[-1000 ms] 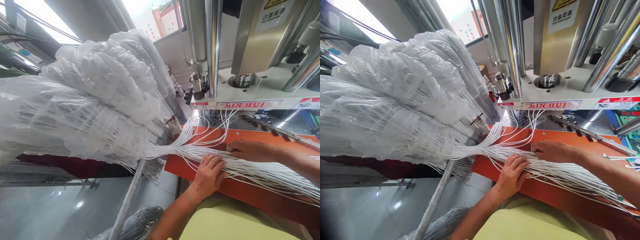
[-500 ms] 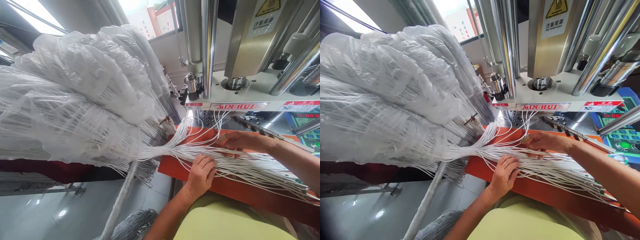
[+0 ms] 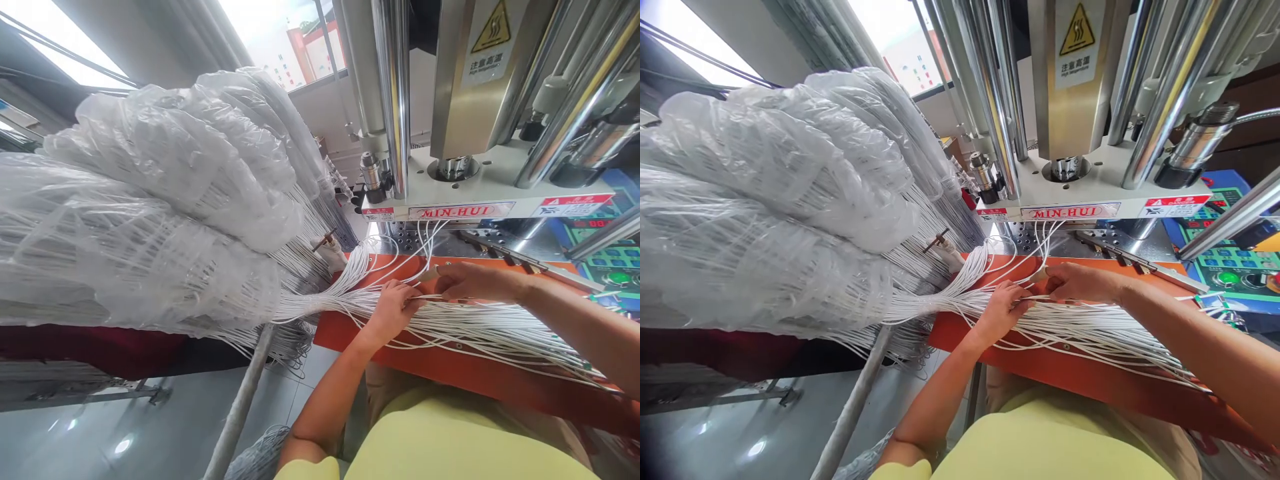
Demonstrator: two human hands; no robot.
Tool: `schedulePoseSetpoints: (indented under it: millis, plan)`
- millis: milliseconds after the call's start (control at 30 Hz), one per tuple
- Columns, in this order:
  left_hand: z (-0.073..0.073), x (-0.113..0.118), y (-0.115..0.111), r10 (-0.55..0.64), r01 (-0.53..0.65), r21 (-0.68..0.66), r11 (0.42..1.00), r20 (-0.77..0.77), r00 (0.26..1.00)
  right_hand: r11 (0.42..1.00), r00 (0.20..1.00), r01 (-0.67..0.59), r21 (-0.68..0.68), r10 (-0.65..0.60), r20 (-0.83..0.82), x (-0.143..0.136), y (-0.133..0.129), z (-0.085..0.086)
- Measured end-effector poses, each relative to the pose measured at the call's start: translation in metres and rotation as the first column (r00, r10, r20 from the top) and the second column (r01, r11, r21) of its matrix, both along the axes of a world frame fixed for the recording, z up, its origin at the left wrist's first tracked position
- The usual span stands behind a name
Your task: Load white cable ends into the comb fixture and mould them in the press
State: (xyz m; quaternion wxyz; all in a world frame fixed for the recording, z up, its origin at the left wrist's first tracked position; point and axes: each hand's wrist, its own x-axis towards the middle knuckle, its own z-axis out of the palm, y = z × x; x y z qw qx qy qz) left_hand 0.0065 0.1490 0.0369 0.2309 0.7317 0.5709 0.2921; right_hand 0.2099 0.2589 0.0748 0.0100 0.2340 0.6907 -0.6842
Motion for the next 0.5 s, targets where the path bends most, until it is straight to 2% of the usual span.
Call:
schedulePoseSetpoints:
  millis: [200, 367, 500]
  plan:
    - [0.007, -0.001, 0.005, 0.027, -0.018, -0.069, 0.997, 0.131, 0.991, 0.999, 1.000, -0.002, -0.035, 0.003, 0.019, 0.006, 0.002, 0.013]
    - [0.008, -0.003, 0.007, 0.019, -0.009, -0.078, 0.997, 0.126, 0.992, 0.994, 0.999, 0.037, -0.099, -0.033, 0.040, 0.014, 0.003, 0.025]
    - [0.011, 0.000, 0.006, -0.024, 0.026, -0.015, 1.000, 0.084, 0.996, 0.994, 0.998, 0.044, -0.103, -0.039, 0.048, 0.016, 0.000, 0.027]
